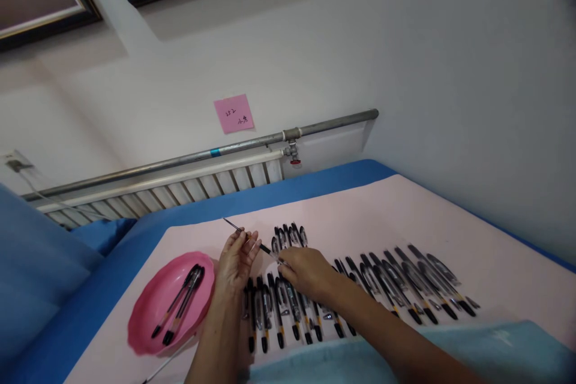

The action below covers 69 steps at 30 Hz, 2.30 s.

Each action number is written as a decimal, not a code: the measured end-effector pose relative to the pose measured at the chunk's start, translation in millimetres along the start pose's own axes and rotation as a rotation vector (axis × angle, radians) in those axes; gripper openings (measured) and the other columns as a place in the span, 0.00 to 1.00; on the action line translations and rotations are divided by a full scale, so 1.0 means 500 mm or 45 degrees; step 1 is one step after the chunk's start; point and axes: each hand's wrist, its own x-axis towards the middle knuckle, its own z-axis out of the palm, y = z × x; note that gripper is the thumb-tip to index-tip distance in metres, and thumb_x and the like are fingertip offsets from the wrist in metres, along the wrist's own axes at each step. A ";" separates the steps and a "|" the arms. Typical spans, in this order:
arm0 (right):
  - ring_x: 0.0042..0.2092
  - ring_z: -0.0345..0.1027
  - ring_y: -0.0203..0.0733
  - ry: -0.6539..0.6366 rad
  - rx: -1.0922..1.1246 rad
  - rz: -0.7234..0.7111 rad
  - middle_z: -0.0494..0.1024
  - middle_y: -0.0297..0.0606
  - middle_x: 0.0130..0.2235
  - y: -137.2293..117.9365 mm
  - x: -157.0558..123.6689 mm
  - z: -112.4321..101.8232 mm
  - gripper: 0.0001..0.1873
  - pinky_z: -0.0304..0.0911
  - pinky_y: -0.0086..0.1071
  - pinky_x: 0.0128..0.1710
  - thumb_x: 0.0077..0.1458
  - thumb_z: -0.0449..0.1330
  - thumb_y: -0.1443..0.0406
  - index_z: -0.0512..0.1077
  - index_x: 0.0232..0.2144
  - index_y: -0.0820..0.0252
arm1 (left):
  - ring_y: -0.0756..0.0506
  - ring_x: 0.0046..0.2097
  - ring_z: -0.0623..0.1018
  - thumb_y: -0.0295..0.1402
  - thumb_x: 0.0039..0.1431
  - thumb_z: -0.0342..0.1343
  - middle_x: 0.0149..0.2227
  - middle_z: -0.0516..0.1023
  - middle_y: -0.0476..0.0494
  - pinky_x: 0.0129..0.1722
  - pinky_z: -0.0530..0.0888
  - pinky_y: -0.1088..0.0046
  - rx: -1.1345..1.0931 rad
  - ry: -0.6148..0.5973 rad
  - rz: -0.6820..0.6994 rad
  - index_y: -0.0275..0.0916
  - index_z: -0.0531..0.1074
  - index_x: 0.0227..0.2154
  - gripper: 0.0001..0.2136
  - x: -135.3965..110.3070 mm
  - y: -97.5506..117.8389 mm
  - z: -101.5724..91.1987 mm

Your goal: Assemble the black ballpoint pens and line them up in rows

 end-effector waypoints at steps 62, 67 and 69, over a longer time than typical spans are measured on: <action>0.31 0.65 0.37 0.113 0.267 0.049 0.73 0.36 0.28 0.001 0.002 -0.003 0.09 0.49 0.25 0.28 0.53 0.50 0.63 0.68 0.25 0.60 | 0.46 0.33 0.78 0.33 0.40 0.63 0.27 0.77 0.47 0.30 0.72 0.73 0.185 -0.155 0.069 0.37 0.64 0.31 0.15 -0.034 -0.016 0.024; 0.30 0.64 0.37 0.128 0.197 0.041 0.73 0.36 0.27 0.003 0.003 0.001 0.10 0.48 0.26 0.27 0.53 0.49 0.64 0.66 0.23 0.60 | 0.46 0.33 0.78 0.33 0.40 0.63 0.27 0.77 0.47 0.30 0.72 0.73 0.178 -0.159 0.070 0.37 0.64 0.30 0.15 -0.037 -0.016 0.029; 0.29 0.63 0.36 0.124 0.225 0.044 0.72 0.35 0.26 0.003 0.004 0.003 0.10 0.48 0.26 0.26 0.52 0.50 0.63 0.66 0.23 0.60 | 0.46 0.32 0.78 0.33 0.40 0.63 0.26 0.77 0.47 0.30 0.72 0.73 0.191 -0.151 0.075 0.37 0.64 0.30 0.15 -0.035 -0.016 0.029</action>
